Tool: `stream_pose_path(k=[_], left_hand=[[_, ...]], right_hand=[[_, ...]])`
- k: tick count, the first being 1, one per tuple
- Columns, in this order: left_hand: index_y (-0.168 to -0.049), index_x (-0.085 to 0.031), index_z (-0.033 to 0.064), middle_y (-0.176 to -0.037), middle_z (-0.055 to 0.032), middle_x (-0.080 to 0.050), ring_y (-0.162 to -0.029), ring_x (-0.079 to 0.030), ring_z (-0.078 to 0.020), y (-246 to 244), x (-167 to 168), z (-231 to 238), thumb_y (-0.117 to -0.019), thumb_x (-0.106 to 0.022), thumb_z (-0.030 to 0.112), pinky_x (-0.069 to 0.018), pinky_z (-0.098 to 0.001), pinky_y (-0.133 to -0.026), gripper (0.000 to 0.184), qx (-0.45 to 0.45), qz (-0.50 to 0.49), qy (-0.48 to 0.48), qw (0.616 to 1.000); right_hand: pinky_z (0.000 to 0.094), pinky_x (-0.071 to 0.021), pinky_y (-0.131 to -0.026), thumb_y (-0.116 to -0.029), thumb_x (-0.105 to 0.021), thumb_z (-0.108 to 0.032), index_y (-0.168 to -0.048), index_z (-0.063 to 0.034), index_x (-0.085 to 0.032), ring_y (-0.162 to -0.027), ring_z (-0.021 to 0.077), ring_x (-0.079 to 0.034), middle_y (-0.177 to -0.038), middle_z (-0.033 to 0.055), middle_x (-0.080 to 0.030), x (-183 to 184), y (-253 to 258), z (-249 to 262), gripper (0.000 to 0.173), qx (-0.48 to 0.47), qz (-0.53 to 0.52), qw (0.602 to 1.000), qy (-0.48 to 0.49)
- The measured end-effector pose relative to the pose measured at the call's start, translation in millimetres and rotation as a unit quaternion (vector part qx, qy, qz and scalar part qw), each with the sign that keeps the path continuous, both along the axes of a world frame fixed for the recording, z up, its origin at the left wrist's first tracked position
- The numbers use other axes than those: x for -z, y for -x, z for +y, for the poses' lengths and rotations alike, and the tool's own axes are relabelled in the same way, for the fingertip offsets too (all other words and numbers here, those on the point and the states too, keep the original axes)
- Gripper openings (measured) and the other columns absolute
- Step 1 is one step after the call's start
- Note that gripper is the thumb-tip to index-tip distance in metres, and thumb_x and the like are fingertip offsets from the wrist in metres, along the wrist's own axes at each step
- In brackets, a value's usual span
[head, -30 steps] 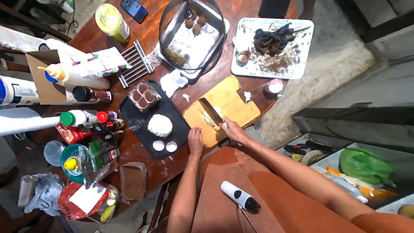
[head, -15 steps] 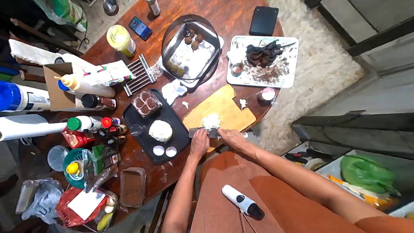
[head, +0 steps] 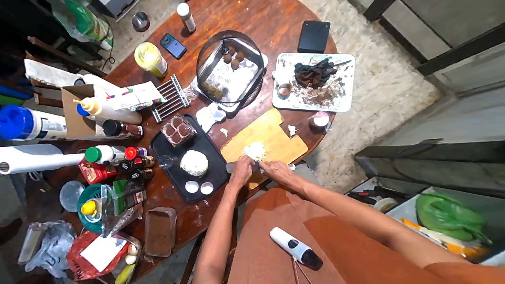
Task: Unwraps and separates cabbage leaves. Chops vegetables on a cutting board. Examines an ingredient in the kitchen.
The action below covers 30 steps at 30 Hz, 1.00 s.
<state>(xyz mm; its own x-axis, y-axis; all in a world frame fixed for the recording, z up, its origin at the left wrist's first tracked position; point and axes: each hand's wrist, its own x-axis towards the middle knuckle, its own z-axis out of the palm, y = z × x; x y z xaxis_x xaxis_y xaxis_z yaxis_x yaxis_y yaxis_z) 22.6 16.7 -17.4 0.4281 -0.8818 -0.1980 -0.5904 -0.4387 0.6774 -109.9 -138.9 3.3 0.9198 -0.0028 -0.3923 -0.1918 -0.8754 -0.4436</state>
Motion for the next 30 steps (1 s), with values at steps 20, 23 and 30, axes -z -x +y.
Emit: stream_pose_path(k=[20, 23, 30], left_hand=[[-0.117, -0.071, 0.0071, -0.125, -0.0095, -0.067, -0.120, -0.061, -0.0249, -28, -45, -1, -0.0977, -0.046, 0.001, -0.0497, -0.0421, -0.104, 0.032, -0.341, -0.123, 0.114, 0.925], [-0.107, -0.071, 0.0027, -0.118, -0.0127, -0.068, -0.115, -0.063, -0.0268, -14, -36, 3, -0.0955, -0.049, 0.001, -0.0520, -0.0422, -0.100, 0.025, -0.325, -0.122, 0.132, 0.929], [-0.116, -0.072, 0.0074, -0.134, -0.0101, -0.065, -0.130, -0.058, -0.0254, 21, 27, -9, -0.0937, -0.058, 0.009, -0.0460, -0.0427, -0.112, 0.026, -0.006, -0.101, 0.105, 0.989]], right_hand=[[0.0529, -0.0561, -0.077, -0.1066, -0.046, -0.041, -0.119, -0.0068, -0.063, -0.084, 0.0314, -0.070, -0.088, 0.0146, -0.069, 9, 12, -20, 0.040, 0.178, 0.014, 0.969, -0.172], [0.0442, -0.0565, -0.068, -0.1069, -0.048, -0.040, -0.117, -0.0067, -0.064, -0.069, 0.0224, -0.065, -0.082, 0.0103, -0.066, 9, 12, -25, 0.038, 0.306, 0.051, 0.910, -0.275], [0.0386, -0.0558, -0.057, -0.1065, -0.049, -0.037, -0.109, -0.0065, -0.064, -0.057, 0.0183, -0.062, -0.074, 0.0068, -0.063, 4, 2, -27, 0.034, 0.359, 0.077, 0.879, -0.305]])
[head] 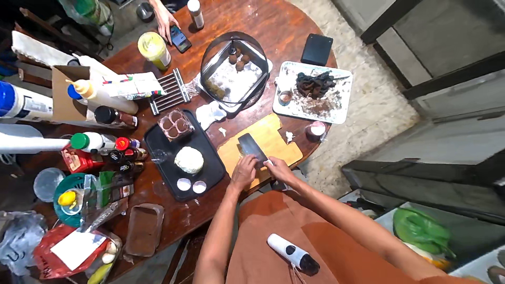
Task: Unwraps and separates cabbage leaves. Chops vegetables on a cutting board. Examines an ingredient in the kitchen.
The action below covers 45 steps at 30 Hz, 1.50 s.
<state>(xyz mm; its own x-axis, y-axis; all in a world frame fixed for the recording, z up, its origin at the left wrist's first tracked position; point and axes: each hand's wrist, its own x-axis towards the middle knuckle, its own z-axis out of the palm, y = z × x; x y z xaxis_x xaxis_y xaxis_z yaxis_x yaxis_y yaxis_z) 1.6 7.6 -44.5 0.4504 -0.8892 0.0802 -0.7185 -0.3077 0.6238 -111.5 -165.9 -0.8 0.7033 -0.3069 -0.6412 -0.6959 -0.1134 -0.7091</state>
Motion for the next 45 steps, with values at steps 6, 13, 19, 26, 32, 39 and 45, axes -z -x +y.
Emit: stream_pose_path(k=[6, 13, 19, 26, 32, 39, 45], left_hand=[[-0.109, -0.072, 0.0056, -0.117, -0.0109, -0.070, -0.115, -0.065, -0.0265, 11, 20, 33, -0.0935, -0.054, 0.006, -0.0526, -0.0426, -0.101, 0.023, -0.133, 0.007, -0.029, 0.991], [-0.113, -0.072, 0.0050, -0.116, -0.0118, -0.070, -0.112, -0.066, -0.0248, 18, 29, 43, -0.0978, -0.050, 0.005, -0.0540, -0.0391, -0.100, 0.026, -0.266, 0.101, -0.028, 0.958], [-0.115, -0.071, 0.0027, -0.117, -0.0141, -0.069, -0.114, -0.065, -0.0266, 3, 20, 38, -0.0993, -0.049, 0.004, -0.0531, -0.0400, -0.102, 0.027, -0.280, 0.110, -0.031, 0.953], [-0.123, -0.068, 0.0024, -0.122, -0.0154, -0.068, -0.112, -0.067, -0.0260, -50, -5, 17, -0.1034, -0.048, 0.012, -0.0545, -0.0424, -0.100, 0.029, -0.284, 0.122, -0.077, 0.948], [-0.124, -0.067, 0.0021, -0.131, -0.0193, -0.062, -0.125, -0.058, -0.0352, -108, -7, -8, -0.1038, -0.051, 0.013, -0.0484, -0.0494, -0.107, 0.028, -0.257, 0.039, -0.105, 0.960], [-0.132, -0.065, 0.0073, -0.144, -0.0206, -0.053, -0.130, -0.054, -0.0404, -152, 23, -32, -0.0981, -0.061, 0.009, -0.0486, -0.0556, -0.105, 0.034, -0.185, -0.002, -0.173, 0.967], [-0.115, -0.070, 0.0004, -0.122, -0.0206, -0.065, -0.120, -0.062, -0.0356, -154, 24, -29, -0.1005, -0.055, 0.006, -0.0489, -0.0492, -0.107, 0.021, -0.223, -0.005, -0.149, 0.963]], right_hand=[[0.0455, -0.0562, -0.065, -0.1068, -0.047, -0.039, -0.112, -0.0076, -0.065, -0.067, 0.0223, -0.065, -0.076, 0.0083, -0.064, -1, 1, -8, 0.036, -0.002, -0.009, 0.994, 0.110], [0.0554, -0.0522, -0.096, -0.1095, -0.046, -0.037, -0.127, -0.0041, -0.063, -0.105, 0.0350, -0.068, -0.109, 0.0209, -0.070, 15, -3, -47, 0.041, -0.019, 0.034, 0.977, 0.208], [0.0565, -0.0484, -0.102, -0.1096, -0.047, -0.037, -0.123, -0.0014, -0.065, -0.116, 0.0383, -0.064, -0.118, 0.0240, -0.067, 22, -18, -73, 0.042, -0.019, 0.063, 0.972, 0.224], [0.0553, -0.0491, -0.106, -0.1031, -0.060, -0.026, -0.133, -0.0018, -0.062, -0.124, 0.0379, -0.061, -0.133, 0.0226, -0.061, 39, -27, -68, 0.039, -0.013, 0.036, 0.964, 0.262], [0.0565, -0.0517, -0.101, -0.1010, -0.059, -0.017, -0.128, -0.0061, -0.067, -0.123, 0.0394, -0.060, -0.131, 0.0213, -0.061, 26, -23, -77, 0.030, 0.081, 0.026, 0.927, 0.366], [0.0597, -0.0534, -0.096, -0.0928, -0.068, -0.005, -0.128, -0.0089, -0.067, -0.120, 0.0443, -0.059, -0.133, 0.0237, -0.058, 52, -31, -110, 0.035, 0.038, 0.031, 0.934, 0.353], [0.0553, -0.0532, -0.099, -0.0924, -0.067, -0.002, -0.120, -0.0056, -0.070, -0.115, 0.0384, -0.063, -0.124, 0.0213, -0.064, 47, -23, -125, 0.028, 0.095, 0.002, 0.945, 0.314]])
